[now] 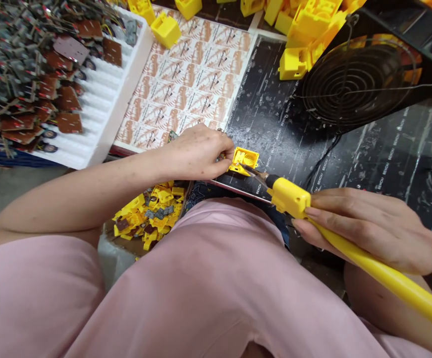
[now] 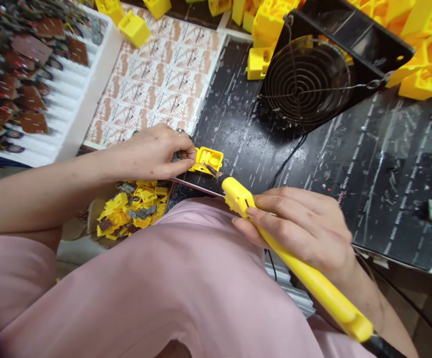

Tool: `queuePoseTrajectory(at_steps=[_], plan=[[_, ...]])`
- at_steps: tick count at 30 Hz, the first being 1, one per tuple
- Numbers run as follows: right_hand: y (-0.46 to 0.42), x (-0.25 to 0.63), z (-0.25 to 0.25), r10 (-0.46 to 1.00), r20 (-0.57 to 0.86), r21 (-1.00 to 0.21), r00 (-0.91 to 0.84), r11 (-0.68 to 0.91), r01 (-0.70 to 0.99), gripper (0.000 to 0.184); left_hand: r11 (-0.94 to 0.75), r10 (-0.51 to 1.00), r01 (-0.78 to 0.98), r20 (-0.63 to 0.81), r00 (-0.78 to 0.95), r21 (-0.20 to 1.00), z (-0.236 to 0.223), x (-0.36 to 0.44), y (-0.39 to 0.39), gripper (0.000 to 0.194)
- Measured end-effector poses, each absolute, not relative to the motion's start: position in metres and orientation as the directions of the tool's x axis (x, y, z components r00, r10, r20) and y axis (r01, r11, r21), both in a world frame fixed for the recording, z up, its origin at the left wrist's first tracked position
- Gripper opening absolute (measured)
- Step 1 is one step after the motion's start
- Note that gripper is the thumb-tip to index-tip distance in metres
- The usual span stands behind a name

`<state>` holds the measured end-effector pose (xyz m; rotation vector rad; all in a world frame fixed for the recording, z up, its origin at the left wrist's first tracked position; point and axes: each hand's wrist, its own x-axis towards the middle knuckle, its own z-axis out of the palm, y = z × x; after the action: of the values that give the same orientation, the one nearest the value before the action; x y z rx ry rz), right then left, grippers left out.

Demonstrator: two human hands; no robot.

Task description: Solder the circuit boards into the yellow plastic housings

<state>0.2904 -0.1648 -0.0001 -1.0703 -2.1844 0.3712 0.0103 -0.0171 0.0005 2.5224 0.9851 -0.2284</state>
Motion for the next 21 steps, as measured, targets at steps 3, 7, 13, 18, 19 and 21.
queuePoseTrajectory(at_steps=[3,7,13,18,19,21], plan=[[-0.172,0.292,-0.004,0.844,0.435,-0.566,-0.313,0.526,0.635,0.016,-0.663,0.605,0.678,-0.304,0.735,0.318,0.001,0.011,-0.016,0.021],[-0.173,0.291,-0.008,0.838,0.427,-0.576,-0.341,0.542,0.612,0.017,-0.663,0.591,0.679,-0.337,0.733,0.314,0.004,0.012,-0.016,0.021],[-0.161,0.286,-0.005,0.756,0.490,-0.515,-0.433,0.652,0.556,0.022,-0.669,0.589,0.687,-0.360,0.723,0.284,0.006,0.013,-0.015,0.021],[-0.154,0.287,-0.008,0.696,0.539,-0.490,-0.475,0.718,0.495,0.026,-0.674,0.589,0.688,-0.367,0.720,0.268,0.006,0.014,-0.016,0.024],[-0.155,0.288,-0.007,0.710,0.518,-0.499,-0.477,0.704,0.505,0.023,-0.671,0.592,0.692,-0.371,0.716,0.265,0.006,0.014,-0.016,0.024],[-0.159,0.291,-0.007,0.756,0.492,-0.519,-0.431,0.653,0.552,0.009,-0.666,0.595,0.699,-0.378,0.709,0.262,0.005,0.014,-0.016,0.025]])
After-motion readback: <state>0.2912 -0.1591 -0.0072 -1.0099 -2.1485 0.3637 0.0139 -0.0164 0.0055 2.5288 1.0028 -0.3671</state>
